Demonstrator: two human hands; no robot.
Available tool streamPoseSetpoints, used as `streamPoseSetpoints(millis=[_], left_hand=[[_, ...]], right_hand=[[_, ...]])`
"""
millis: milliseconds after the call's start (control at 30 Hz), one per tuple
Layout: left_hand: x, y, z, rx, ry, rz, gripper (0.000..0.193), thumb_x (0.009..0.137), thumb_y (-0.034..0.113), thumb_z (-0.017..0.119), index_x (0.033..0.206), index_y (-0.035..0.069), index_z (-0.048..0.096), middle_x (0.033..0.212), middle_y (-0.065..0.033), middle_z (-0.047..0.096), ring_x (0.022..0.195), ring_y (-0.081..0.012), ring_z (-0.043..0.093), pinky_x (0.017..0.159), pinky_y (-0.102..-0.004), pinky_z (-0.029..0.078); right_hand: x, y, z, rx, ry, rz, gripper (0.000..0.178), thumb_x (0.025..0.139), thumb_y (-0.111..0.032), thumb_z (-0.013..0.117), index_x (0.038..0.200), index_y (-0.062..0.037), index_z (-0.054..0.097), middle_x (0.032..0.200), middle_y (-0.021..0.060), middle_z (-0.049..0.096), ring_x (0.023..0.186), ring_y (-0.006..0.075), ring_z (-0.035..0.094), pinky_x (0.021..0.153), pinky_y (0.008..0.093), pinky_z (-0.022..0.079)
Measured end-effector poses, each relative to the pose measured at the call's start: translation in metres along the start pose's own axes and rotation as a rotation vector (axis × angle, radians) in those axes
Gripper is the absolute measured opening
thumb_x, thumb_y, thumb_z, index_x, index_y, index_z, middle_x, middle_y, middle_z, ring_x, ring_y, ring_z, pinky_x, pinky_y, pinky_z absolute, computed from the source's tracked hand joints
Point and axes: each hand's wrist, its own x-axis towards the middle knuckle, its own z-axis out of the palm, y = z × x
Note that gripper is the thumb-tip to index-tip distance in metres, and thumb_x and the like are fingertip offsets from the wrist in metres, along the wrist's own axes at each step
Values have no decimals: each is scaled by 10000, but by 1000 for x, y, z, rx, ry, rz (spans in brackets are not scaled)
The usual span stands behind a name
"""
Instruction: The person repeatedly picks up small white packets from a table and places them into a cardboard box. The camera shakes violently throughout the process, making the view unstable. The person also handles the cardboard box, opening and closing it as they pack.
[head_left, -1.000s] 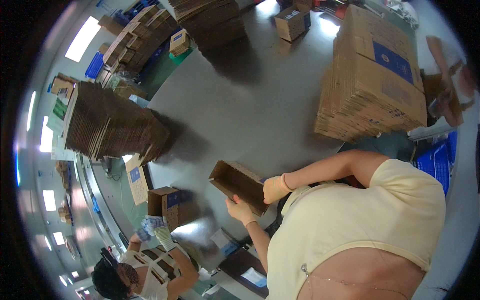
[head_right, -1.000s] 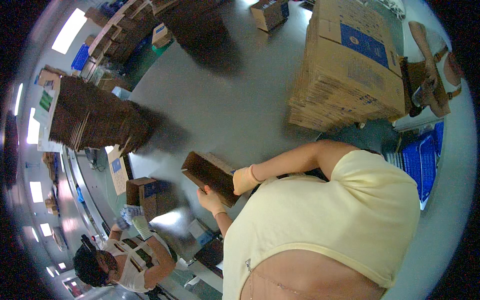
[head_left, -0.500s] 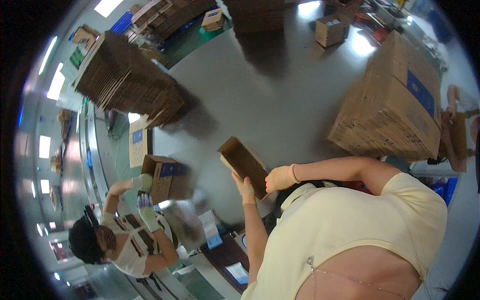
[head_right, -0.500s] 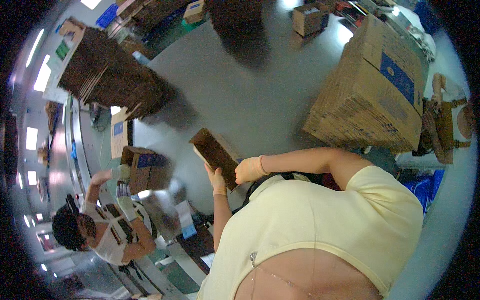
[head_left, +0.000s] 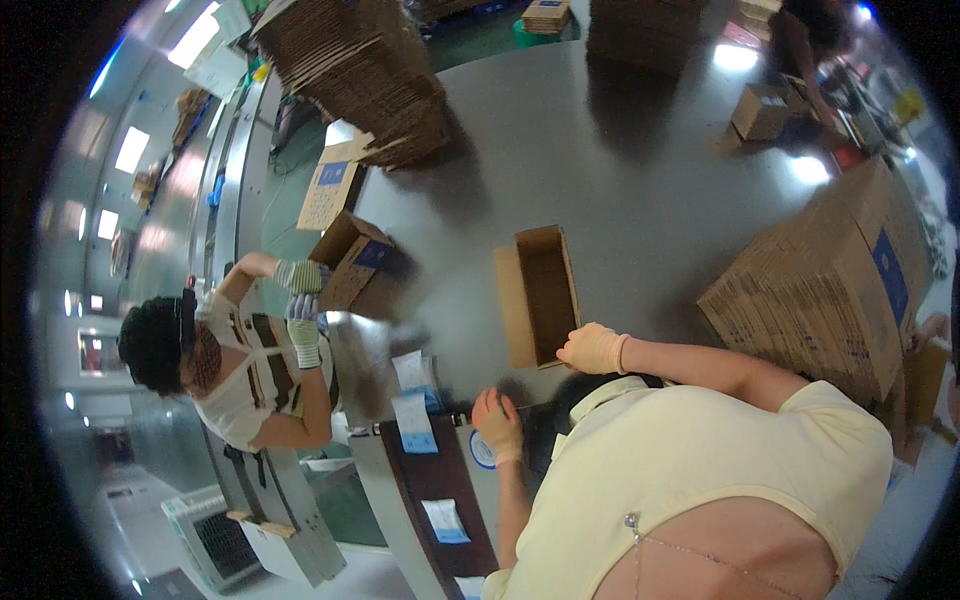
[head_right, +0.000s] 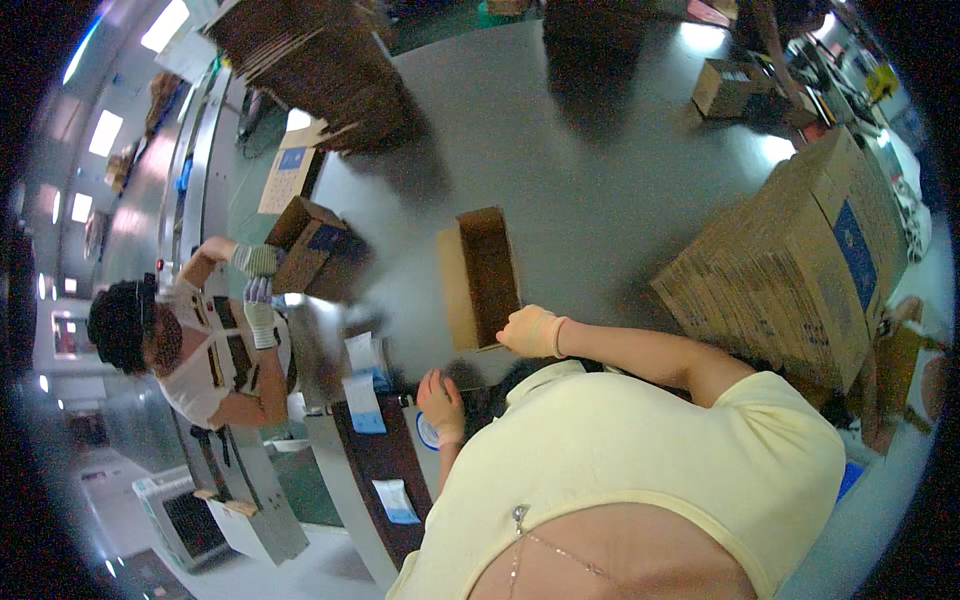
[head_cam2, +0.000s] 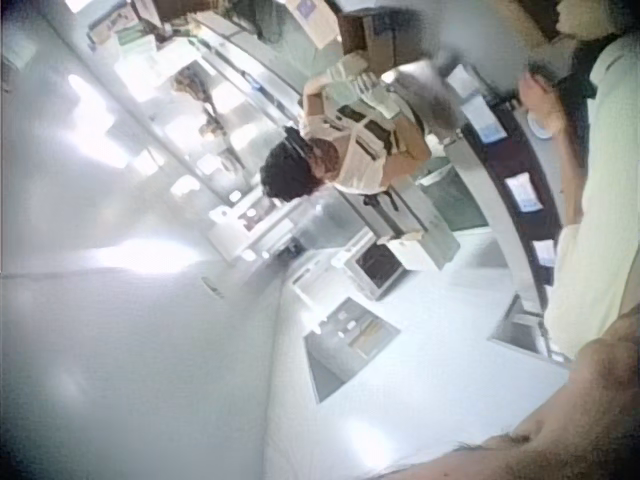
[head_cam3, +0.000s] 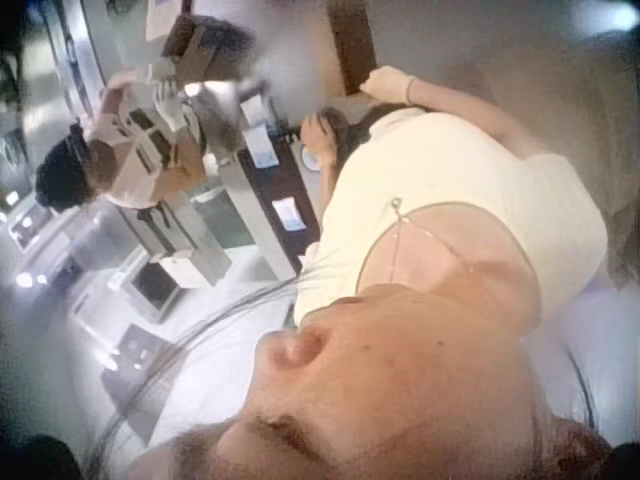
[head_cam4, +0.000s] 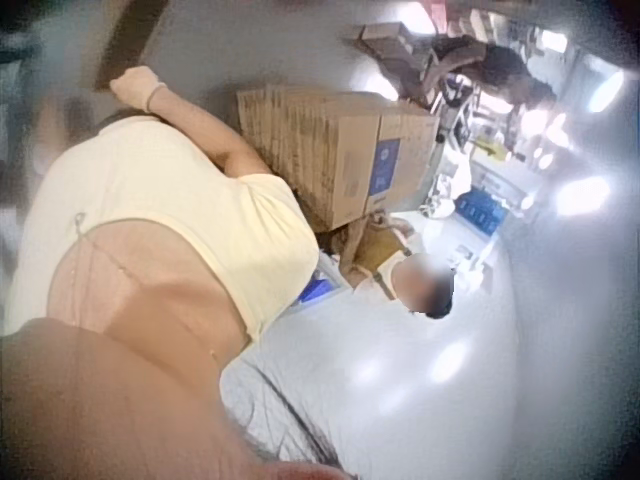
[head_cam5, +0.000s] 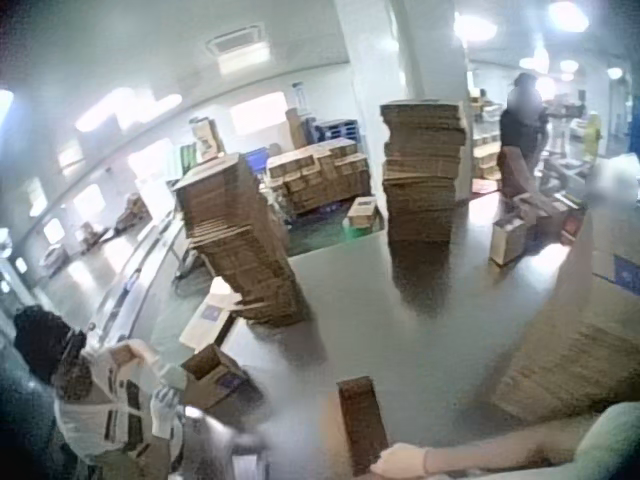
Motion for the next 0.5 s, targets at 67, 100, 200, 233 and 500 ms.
streamPoseSetpoints(millis=[67,100,200,233,500], left_hand=[[-29,-14,-11,191,-18,94,489,767,134,639,1223,35,494,1229,-149,530,1179,-319,474,1016,-477,337],[-39,-22,-12,288,-6,188,564,701,131,667,1226,56,475,1223,-114,523,1186,-302,463,1029,-507,305],[-46,-28,-11,345,4,188,557,703,122,658,1223,54,468,1234,-109,511,1207,-306,444,1034,-507,296],[-47,-23,-15,364,4,174,557,697,124,661,1216,56,470,1224,-109,512,1209,-304,442,1040,-503,291],[-47,-24,-12,314,15,150,534,686,113,662,1190,72,491,1218,-106,518,1204,-300,458,1022,-504,319]], right_hand=[[-3,1,-3,-5,-6,2,204,891,-207,533,958,-44,636,862,139,688,838,298,671,679,412,552],[-3,1,-4,-7,-9,3,207,891,-211,531,952,-43,636,862,139,688,843,299,670,680,414,552],[2,-8,-14,-23,-71,29,196,878,-206,541,927,-42,637,856,141,686,852,305,667,686,419,552],[3,-8,-13,-25,-61,26,192,876,-203,542,924,-44,638,853,143,685,853,307,667,687,419,552],[6,-12,-8,-33,-39,65,174,863,-194,546,914,-59,643,835,149,680,822,309,663,683,422,547]])
